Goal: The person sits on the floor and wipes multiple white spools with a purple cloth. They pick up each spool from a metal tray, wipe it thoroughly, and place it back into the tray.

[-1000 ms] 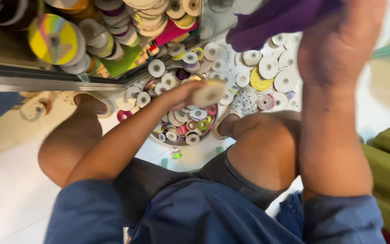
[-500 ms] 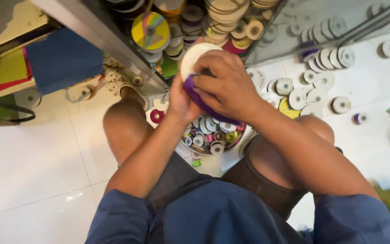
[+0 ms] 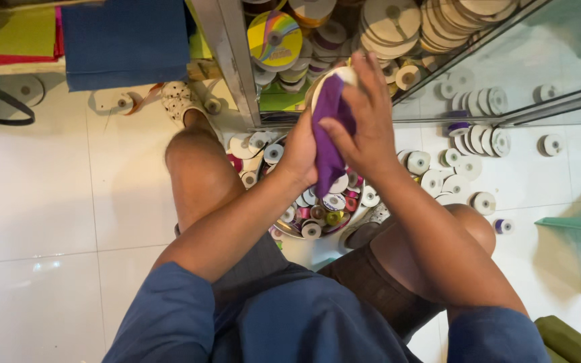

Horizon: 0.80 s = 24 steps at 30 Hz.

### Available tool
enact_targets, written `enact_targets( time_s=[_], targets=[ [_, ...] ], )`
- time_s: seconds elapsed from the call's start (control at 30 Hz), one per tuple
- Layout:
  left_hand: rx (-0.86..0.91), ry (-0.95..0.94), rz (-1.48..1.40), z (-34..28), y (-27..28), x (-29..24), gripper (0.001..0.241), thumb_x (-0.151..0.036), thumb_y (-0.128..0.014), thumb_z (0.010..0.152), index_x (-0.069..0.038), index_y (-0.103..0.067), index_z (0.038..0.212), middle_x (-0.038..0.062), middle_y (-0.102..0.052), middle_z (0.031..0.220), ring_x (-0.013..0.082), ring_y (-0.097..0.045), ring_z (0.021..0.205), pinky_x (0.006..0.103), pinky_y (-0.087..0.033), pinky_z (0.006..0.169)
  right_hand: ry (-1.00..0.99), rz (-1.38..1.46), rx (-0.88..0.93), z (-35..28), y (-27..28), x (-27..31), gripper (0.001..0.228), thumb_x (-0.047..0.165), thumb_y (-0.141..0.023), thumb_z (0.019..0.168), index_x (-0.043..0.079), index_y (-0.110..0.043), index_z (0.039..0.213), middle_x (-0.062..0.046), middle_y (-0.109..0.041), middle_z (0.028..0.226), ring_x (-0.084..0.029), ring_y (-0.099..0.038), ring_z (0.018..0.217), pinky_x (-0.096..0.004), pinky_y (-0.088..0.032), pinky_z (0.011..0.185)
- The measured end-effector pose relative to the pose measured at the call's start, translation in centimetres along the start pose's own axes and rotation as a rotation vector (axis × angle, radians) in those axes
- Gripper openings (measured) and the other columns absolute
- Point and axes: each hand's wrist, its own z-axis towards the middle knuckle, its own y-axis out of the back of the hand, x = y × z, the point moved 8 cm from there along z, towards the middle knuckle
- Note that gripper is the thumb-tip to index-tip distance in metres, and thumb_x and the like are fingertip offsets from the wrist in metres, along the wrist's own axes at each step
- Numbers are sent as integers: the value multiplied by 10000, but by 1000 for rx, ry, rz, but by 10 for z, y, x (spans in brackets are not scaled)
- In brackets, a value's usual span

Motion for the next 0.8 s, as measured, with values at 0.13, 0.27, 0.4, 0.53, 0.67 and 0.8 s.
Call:
enact_targets(
  time_s=[0.13, 0.27, 0.4, 0.53, 0.67, 0.8],
  targets=[
    [-321, 129, 197, 2, 48, 24, 476, -598, -564, 918, -159, -713, 1024, 58, -705, 805, 222, -645, 672, 372, -537, 584, -83, 222, -75, 22, 33, -11, 391, 322, -459, 1121, 23, -553, 1354, -250, -513, 1463, -400, -469, 1394, -520, -375, 1165],
    [7, -7, 195, 10, 19, 14, 604, -452, -586, 985, -106, -487, 1470, 159, -611, 1318, 278, -597, 1140, 416, -524, 952, -609, 597, -212, 3, 41, -65, 175, 277, -558, 1095, 118, -630, 1114, 14, -602, 937, -103, -545, 803, -239, -475, 672],
    [139, -305, 897, -19, -24, -31, 519, -611, -411, 1088, -352, -399, 1538, 211, -178, 1711, 480, -453, 1406, 647, -609, 988, -813, 1124, -386, -18, 45, -94, 140, 257, -672, 1033, 139, -665, 1107, 29, -625, 829, -64, -569, 688, -205, -526, 643],
    [122, -624, 1232, -30, -23, -42, 501, -335, -486, 1143, -284, -325, 1614, 98, -327, 1687, 286, -279, 1599, 573, -296, 1334, -756, 1130, -385, -27, 51, -91, 217, 205, -680, 1007, 84, -648, 1183, -59, -642, 792, -133, -531, 518, -233, -470, 469],
    [103, -647, 1268, -35, -33, -45, 573, -382, -522, 1129, -199, -304, 1626, 75, -299, 1706, 240, -210, 1650, 480, -187, 1405, -625, 1024, -270, -36, 47, -80, 264, 163, -663, 991, 62, -639, 1234, -62, -615, 824, -130, -553, 545, -230, -484, 488],
    [171, -555, 1049, -24, -23, -35, 499, -361, -510, 1135, -277, -347, 1599, 141, -300, 1679, 338, -345, 1547, 596, -424, 1261, -263, 566, -65, -31, 53, -37, 241, 111, -683, 987, 74, -673, 1224, -84, -625, 1111, -212, -587, 1050, -376, -500, 1014]
  ],
)
